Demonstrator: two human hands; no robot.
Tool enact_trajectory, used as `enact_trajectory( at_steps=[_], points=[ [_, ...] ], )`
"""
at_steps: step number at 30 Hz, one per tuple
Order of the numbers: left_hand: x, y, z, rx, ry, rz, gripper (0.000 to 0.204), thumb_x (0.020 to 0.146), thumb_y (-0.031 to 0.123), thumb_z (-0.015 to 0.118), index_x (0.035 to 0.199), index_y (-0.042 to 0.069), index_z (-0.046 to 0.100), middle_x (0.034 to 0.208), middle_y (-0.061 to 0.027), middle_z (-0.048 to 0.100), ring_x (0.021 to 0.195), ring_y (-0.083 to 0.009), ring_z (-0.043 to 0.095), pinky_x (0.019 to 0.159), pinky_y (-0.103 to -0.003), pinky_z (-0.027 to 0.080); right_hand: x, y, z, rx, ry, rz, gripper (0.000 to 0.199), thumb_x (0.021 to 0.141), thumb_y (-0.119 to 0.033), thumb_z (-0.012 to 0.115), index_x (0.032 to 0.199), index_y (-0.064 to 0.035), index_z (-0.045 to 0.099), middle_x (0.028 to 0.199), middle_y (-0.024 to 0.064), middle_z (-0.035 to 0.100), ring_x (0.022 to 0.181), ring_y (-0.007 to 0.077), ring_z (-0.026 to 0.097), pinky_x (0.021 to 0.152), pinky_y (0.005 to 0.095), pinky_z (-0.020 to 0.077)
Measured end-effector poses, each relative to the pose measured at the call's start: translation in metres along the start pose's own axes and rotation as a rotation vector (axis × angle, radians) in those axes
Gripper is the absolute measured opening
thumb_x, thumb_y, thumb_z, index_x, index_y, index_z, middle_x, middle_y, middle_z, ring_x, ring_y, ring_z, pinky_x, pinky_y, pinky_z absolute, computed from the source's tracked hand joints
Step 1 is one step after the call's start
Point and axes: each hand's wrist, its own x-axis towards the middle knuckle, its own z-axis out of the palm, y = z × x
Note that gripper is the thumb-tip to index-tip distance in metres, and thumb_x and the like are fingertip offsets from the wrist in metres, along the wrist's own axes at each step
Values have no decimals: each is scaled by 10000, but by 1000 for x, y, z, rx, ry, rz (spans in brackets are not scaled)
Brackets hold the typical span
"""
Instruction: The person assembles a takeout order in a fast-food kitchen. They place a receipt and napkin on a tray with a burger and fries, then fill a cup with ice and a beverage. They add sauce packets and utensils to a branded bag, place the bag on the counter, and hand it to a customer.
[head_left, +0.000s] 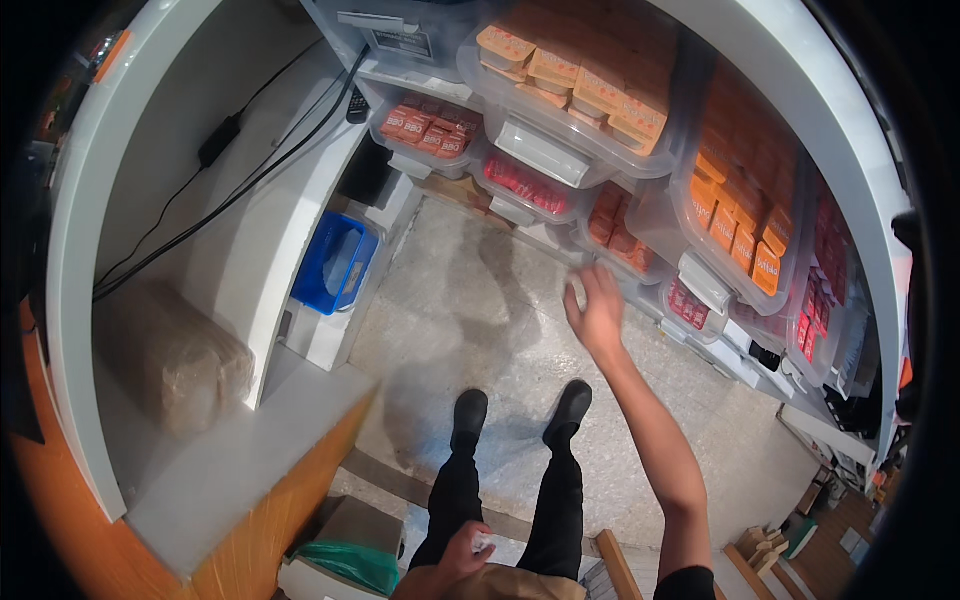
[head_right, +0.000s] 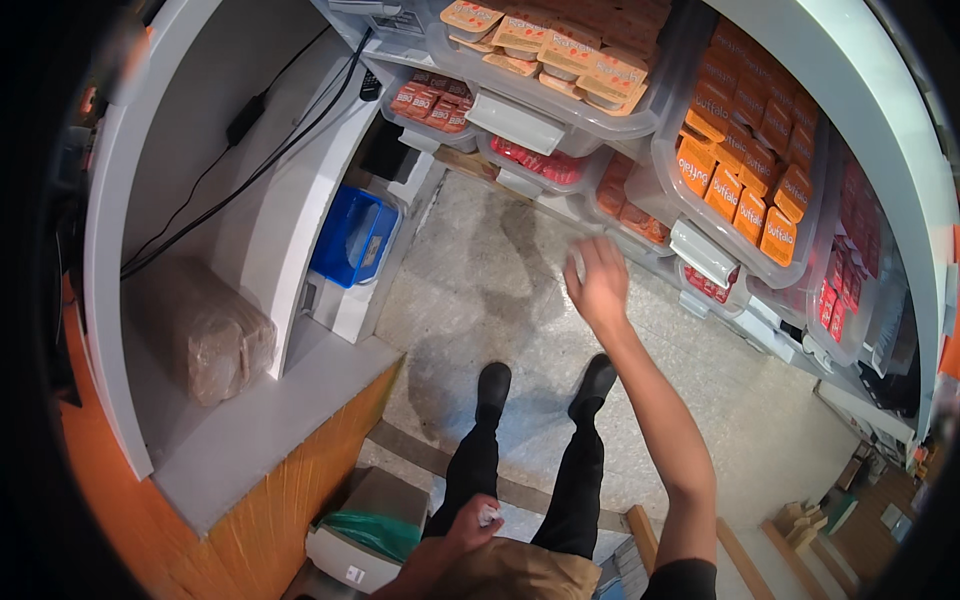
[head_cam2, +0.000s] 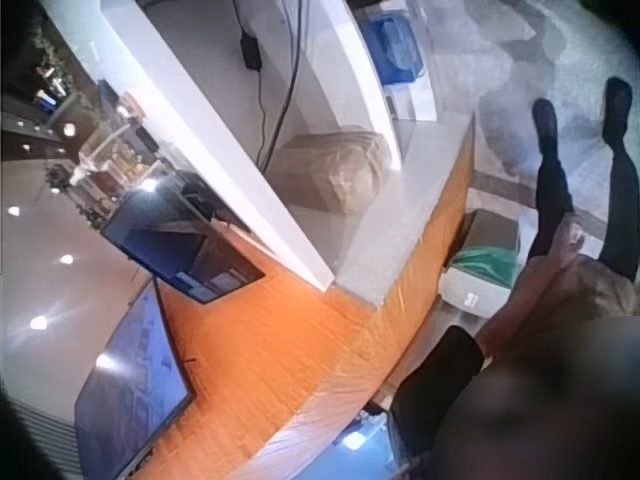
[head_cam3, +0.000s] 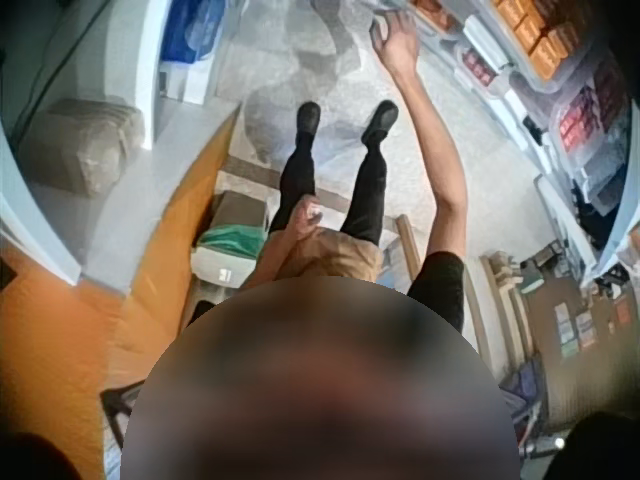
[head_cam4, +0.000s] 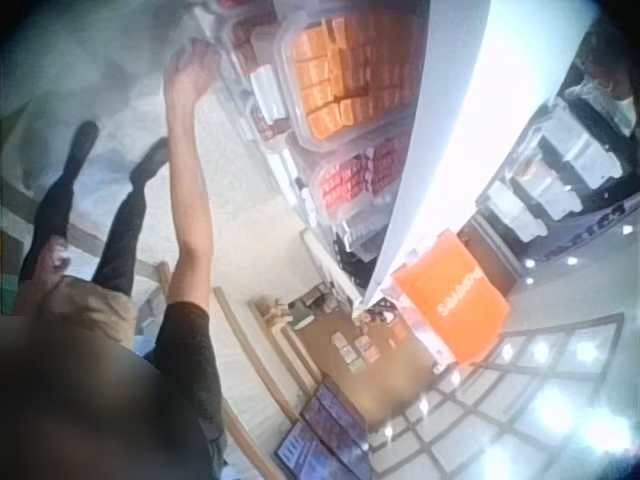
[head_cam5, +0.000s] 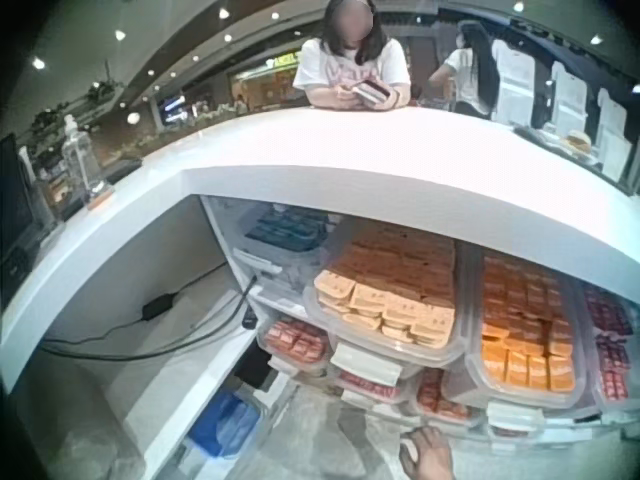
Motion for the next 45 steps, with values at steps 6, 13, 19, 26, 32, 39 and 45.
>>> enact_trajectory(
  at_steps=[6,13,19,26,32,39,45],
  points=[
    [-19,-10,-16,342,-148,115,192,891,95,616,1082,98,638,946,-95,647,855,-278,620,743,-421,499,168,67,176,-149,194,322,541,915,-410,595,1363,-117,515,1417,138,498,1329,340,440,1096,437,381],
    [-7,-43,-38,-42,5,23,198,879,1,616,1058,46,686,1059,-86,669,950,-265,628,833,-391,509,144,31,139,77,353,452,343,883,-202,633,1188,-51,582,1114,182,669,1023,393,634,868,470,511],
    [17,-4,-91,78,-33,-82,115,909,77,586,899,25,688,907,-55,662,785,-203,608,738,-313,490,-12,-137,-144,553,250,395,177,896,-146,720,989,-22,635,876,139,675,779,259,675,694,356,527],
    [72,75,-80,251,-252,-221,299,902,270,574,722,48,662,655,-95,599,666,-122,518,653,-311,449,30,-56,-417,120,793,379,191,902,-125,701,1033,5,651,914,144,667,723,245,671,641,349,529],
    [112,140,1,-103,-287,-257,422,984,293,622,627,140,456,525,7,393,391,-164,415,361,-329,276,51,-25,-465,68,894,516,254,910,-190,691,1073,1,655,951,156,649,726,320,665,649,395,540],
    [101,307,99,-1218,-1012,-476,293,1044,336,456,1197,117,577,1201,-72,620,1123,-258,595,931,-431,482,-93,-97,-455,351,561,301,388,886,-292,707,1185,-58,628,1150,141,612,1009,303,656,841,425,550],
    [77,399,176,-388,-658,-345,535,1054,429,362,1472,98,415,1470,-125,475,1361,-262,452,1136,-456,359,-204,-92,-423,363,272,224,489,921,-366,629,1344,-122,603,1490,179,449,1395,383,404,1131,571,314]
  ],
)
